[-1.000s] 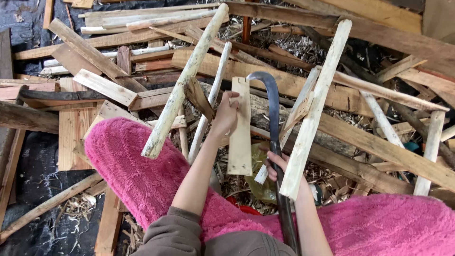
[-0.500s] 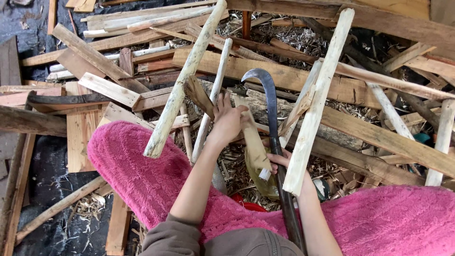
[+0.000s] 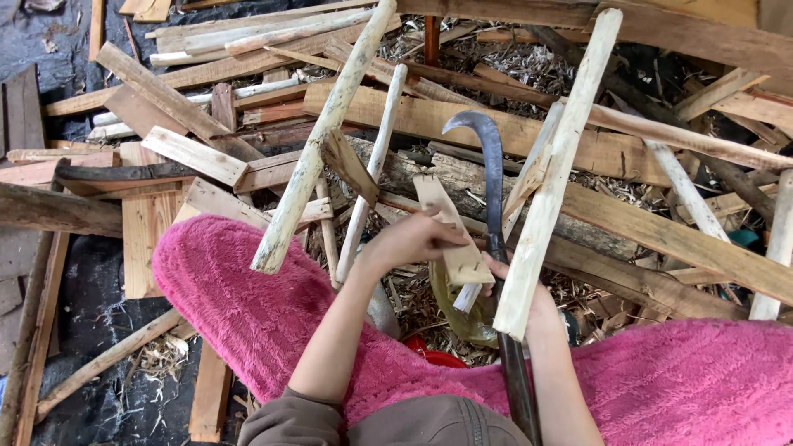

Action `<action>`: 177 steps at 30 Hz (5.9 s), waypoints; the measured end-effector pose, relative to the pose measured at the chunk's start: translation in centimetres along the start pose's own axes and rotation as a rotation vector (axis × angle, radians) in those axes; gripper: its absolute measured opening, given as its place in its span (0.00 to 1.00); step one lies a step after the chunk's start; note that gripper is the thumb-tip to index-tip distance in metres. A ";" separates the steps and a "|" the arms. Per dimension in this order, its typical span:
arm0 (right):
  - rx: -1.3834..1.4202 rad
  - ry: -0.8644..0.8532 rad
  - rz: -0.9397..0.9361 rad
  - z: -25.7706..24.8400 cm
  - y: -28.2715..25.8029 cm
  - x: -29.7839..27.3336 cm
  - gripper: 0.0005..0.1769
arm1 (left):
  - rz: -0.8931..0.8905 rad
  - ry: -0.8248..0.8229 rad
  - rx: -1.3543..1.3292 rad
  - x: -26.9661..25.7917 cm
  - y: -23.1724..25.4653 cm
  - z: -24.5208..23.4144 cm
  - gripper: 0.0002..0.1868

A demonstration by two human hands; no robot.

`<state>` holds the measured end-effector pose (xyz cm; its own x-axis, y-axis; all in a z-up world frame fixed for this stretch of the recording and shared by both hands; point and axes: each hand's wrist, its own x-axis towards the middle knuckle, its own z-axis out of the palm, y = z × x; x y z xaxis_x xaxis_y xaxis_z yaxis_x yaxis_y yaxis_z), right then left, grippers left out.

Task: Assembling a wooden frame by positioning slats and nailing them together

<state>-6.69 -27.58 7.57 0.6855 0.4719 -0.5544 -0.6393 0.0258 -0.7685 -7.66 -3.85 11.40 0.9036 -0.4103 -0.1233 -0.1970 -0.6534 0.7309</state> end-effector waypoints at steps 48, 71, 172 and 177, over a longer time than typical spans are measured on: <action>-0.628 0.338 -0.075 1.7 2.6 3.3 0.23 | -0.087 1.301 0.209 6.6 -3.2 -3.7 0.12; -0.562 0.288 -0.211 -0.9 4.8 5.4 0.19 | -0.081 1.246 0.270 6.3 -4.0 -2.7 0.04; -0.852 0.400 -0.218 -1.2 6.1 4.9 0.21 | -0.007 1.261 0.159 6.5 -2.1 -4.1 0.07; -0.676 0.311 0.019 2.4 -1.8 -0.2 0.23 | -0.083 1.274 0.210 5.8 0.0 -4.6 0.08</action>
<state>-6.48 -25.59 9.85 0.8078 0.1929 -0.5569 -0.3669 -0.5749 -0.7313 -0.69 -3.26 13.78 0.6167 0.4518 0.6446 -0.0738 -0.7821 0.6188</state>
